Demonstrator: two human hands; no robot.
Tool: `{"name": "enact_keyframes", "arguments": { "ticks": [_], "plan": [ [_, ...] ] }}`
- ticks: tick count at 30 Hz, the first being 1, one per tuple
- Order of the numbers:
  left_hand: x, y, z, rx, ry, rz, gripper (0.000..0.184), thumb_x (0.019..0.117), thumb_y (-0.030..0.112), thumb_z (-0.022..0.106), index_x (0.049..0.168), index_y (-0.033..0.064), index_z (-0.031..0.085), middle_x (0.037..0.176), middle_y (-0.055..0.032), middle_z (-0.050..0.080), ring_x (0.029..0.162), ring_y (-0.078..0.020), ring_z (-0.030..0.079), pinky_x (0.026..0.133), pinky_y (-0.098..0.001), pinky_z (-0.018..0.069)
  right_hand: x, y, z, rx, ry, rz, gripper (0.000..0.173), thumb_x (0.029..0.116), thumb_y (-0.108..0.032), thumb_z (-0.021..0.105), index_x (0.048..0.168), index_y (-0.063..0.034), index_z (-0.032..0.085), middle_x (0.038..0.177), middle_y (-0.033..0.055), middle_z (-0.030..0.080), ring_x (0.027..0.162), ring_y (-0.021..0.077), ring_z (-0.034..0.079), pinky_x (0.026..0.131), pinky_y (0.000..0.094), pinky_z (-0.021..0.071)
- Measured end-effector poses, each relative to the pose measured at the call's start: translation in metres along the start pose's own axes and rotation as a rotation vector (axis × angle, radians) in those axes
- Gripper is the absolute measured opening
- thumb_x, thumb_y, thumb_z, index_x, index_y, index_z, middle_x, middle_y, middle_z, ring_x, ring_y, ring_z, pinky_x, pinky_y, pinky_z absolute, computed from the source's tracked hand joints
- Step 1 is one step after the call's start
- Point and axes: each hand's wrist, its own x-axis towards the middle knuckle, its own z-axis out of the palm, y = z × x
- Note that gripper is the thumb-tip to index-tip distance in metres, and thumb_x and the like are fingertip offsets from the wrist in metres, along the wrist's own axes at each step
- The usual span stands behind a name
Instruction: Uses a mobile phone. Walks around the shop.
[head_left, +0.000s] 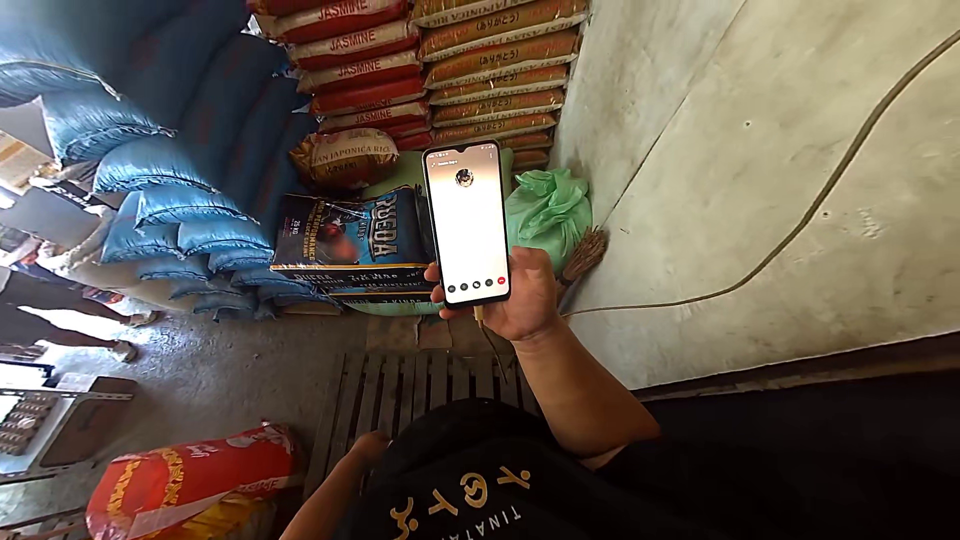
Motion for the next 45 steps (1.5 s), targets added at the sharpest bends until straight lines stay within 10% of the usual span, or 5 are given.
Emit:
{"name": "enact_keyframes", "arguments": {
  "ticks": [8, 14, 19, 27, 45],
  "plan": [
    [-0.03, 0.053, -0.068, -0.376, 0.426, 0.182, 0.041, 0.1081, 0.03, 0.054, 0.138, 0.0036, 0.061, 0.135, -0.0198, 0.065, 0.127, -0.0326, 0.062, 0.112, -0.0532, 0.0453, 0.002, 0.01, -0.001, -0.068, -0.019, 0.044, 0.095, 0.0754, -0.086, 0.058, 0.139, -0.0166, 0.056, 0.121, 0.0201, 0.071, 0.1, 0.035, 0.074, 0.079, 0.046, 0.0633],
    [-0.127, 0.127, -0.131, -0.656, 0.95, 0.762, 0.039, 0.105, 0.024, 0.054, 0.133, -0.001, 0.062, 0.126, -0.0178, 0.066, 0.114, -0.0236, 0.067, 0.1, -0.0446, 0.0543, 0.007, 0.027, 0.001, -0.035, 0.037, 0.096, 0.096, 0.0765, -0.091, 0.05, 0.14, -0.0183, 0.054, 0.121, 0.0205, 0.071, 0.097, 0.036, 0.074, 0.073, 0.0464, 0.0637],
    [-0.179, 0.159, -0.135, -0.313, 1.416, 1.128, 0.051, 0.1076, 0.045, 0.047, 0.135, 0.0045, 0.061, 0.145, -0.0194, 0.051, 0.134, -0.0226, 0.051, 0.109, -0.0392, 0.0467, 0.008, 0.034, 0.002, -0.061, 0.052, 0.099, 0.097, 0.0783, -0.094, 0.04, 0.14, -0.02, 0.054, 0.121, 0.02, 0.07, 0.098, 0.0355, 0.074, 0.073, 0.0466, 0.0635],
    [-0.192, 0.187, -0.12, -0.002, 1.748, 1.174, 0.057, 0.104, 0.066, 0.032, 0.135, 0.0273, 0.06, 0.161, -0.0021, 0.031, 0.155, -0.019, 0.014, 0.126, -0.045, 0.0098, 0.006, 0.033, -0.004, -0.054, 0.032, 0.058, 0.091, 0.0798, -0.091, 0.042, 0.136, -0.0213, 0.058, 0.122, 0.0182, 0.071, 0.104, 0.0356, 0.073, 0.079, 0.048, 0.0629],
    [-0.238, 0.214, -0.174, 0.251, 1.954, 0.924, 0.078, 0.0939, 0.082, 0.029, 0.147, 0.0319, 0.054, 0.17, -0.0179, 0.016, 0.157, -0.0396, 0.0, 0.121, -0.0612, -0.0025, 0.004, 0.054, 0.003, -0.346, 0.005, 0.057, 0.081, 0.0792, -0.087, 0.054, 0.125, -0.022, 0.066, 0.107, 0.0018, 0.076, 0.093, 0.0173, 0.075, 0.075, 0.0375, 0.0645]
  ]
}}
